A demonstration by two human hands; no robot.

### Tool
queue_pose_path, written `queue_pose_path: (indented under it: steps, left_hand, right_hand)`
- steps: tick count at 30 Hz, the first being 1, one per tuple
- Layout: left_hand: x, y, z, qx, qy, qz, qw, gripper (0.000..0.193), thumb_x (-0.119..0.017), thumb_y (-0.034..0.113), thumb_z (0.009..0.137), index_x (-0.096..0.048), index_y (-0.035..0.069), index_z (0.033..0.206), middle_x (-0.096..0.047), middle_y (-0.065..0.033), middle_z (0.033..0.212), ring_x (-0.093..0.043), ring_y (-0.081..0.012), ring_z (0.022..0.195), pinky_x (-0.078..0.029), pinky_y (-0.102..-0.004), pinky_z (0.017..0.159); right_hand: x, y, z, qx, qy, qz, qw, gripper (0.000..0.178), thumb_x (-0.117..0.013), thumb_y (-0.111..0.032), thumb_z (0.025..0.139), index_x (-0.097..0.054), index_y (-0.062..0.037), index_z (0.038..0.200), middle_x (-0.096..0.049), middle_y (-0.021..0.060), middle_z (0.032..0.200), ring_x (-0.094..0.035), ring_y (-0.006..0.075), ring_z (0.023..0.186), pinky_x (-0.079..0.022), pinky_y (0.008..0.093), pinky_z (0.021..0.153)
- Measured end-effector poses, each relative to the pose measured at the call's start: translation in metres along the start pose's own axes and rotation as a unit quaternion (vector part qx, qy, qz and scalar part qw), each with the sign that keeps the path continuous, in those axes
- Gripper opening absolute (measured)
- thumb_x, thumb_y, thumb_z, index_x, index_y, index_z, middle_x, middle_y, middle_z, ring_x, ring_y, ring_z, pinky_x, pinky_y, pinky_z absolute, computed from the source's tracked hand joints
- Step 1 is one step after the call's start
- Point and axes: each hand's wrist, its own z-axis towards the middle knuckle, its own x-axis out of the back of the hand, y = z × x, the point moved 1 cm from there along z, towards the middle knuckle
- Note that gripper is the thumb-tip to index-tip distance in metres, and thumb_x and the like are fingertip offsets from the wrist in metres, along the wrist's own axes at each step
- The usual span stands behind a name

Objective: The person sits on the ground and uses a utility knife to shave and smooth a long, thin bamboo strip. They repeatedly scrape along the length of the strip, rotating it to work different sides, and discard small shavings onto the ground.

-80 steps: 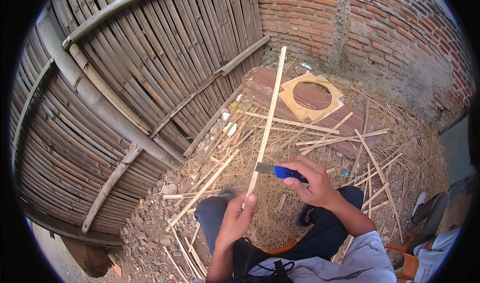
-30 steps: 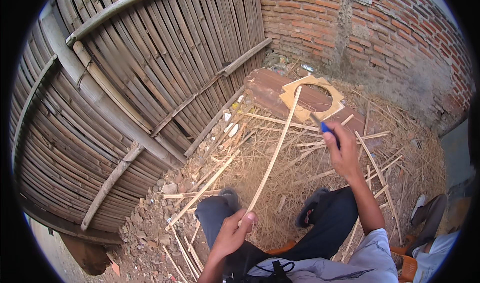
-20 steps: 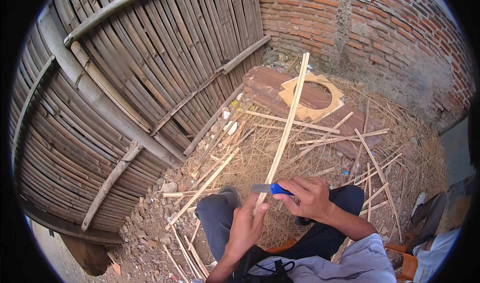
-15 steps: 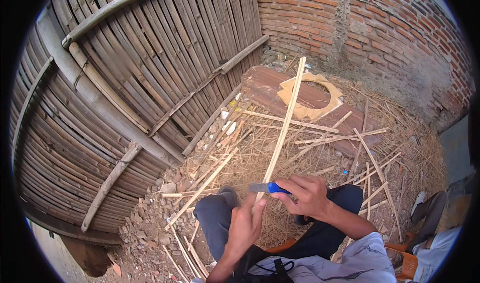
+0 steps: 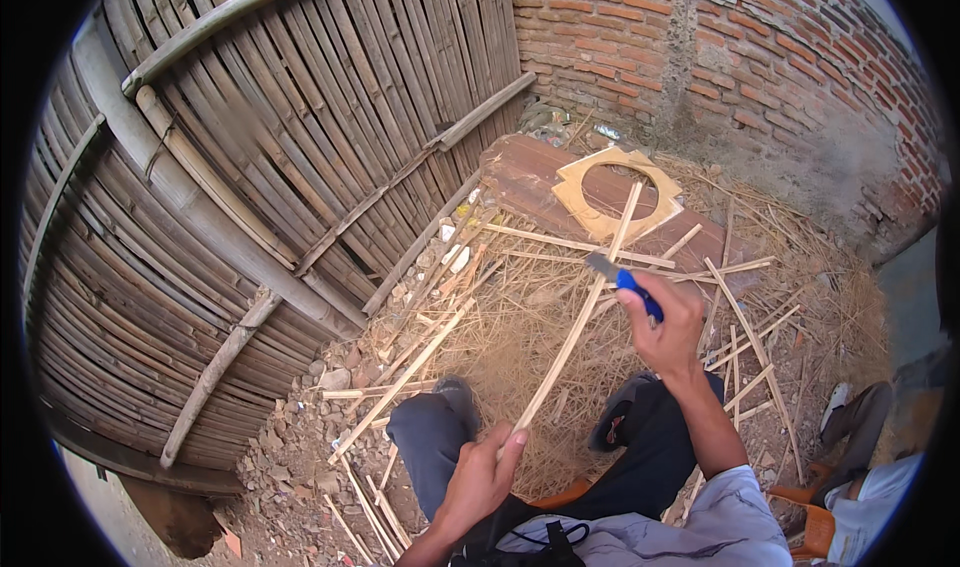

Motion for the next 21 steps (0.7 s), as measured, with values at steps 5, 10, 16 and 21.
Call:
queue_pose_path:
  steps: [5, 10, 16, 21]
  left_hand:
    - [0.01, -0.016, -0.009, -0.013, 0.013, -0.036, 0.999, 0.034, -0.055, 0.024, 0.114, -0.058, 0.001, 0.089, -0.053, -0.0061, 0.06, -0.053, -0.0145, 0.055, -0.045, -0.0346, 0.057]
    - [0.01, -0.01, 0.004, -0.049, 0.05, -0.053, 0.996, 0.026, -0.064, 0.025, 0.11, -0.065, 0.001, 0.1, -0.058, -0.0165, 0.063, -0.054, -0.0262, 0.049, -0.043, -0.0392, 0.053]
    - [-0.003, 0.008, 0.012, -0.073, 0.087, -0.018, 0.993, 0.026, -0.065, 0.024, 0.109, -0.062, -0.001, 0.103, -0.06, -0.0199, 0.063, -0.063, -0.0361, 0.053, -0.046, -0.0439, 0.053]
    - [-0.01, 0.006, 0.014, -0.068, 0.108, 0.031, 0.991, 0.026, -0.061, 0.023, 0.111, -0.058, -0.001, 0.101, -0.056, -0.0244, 0.063, -0.061, -0.0484, 0.061, -0.045, -0.0475, 0.056]
  right_hand:
    - [0.013, 0.009, -0.004, 0.043, -0.019, 0.02, 0.999, 0.029, -0.082, -0.026, 0.095, -0.078, 0.0004, 0.106, -0.079, 0.0191, 0.093, -0.079, 0.0312, 0.076, -0.061, 0.0354, 0.066]
    - [-0.007, -0.028, -0.036, 0.093, -0.103, 0.064, 0.988, 0.03, -0.084, -0.031, 0.092, -0.079, -0.0051, 0.106, -0.078, 0.0105, 0.087, -0.076, 0.0259, 0.068, -0.057, 0.0343, 0.057]
    - [-0.02, -0.057, -0.059, 0.132, -0.152, 0.086, 0.976, 0.029, -0.085, -0.03, 0.089, -0.078, -0.0069, 0.106, -0.072, 0.0063, 0.076, -0.069, 0.0232, 0.058, -0.051, 0.0342, 0.051]
    - [-0.021, -0.055, -0.059, 0.121, -0.162, 0.087, 0.976, 0.03, -0.085, -0.031, 0.088, -0.079, -0.0079, 0.106, -0.071, 0.0056, 0.075, -0.068, 0.0237, 0.057, -0.051, 0.0345, 0.05]
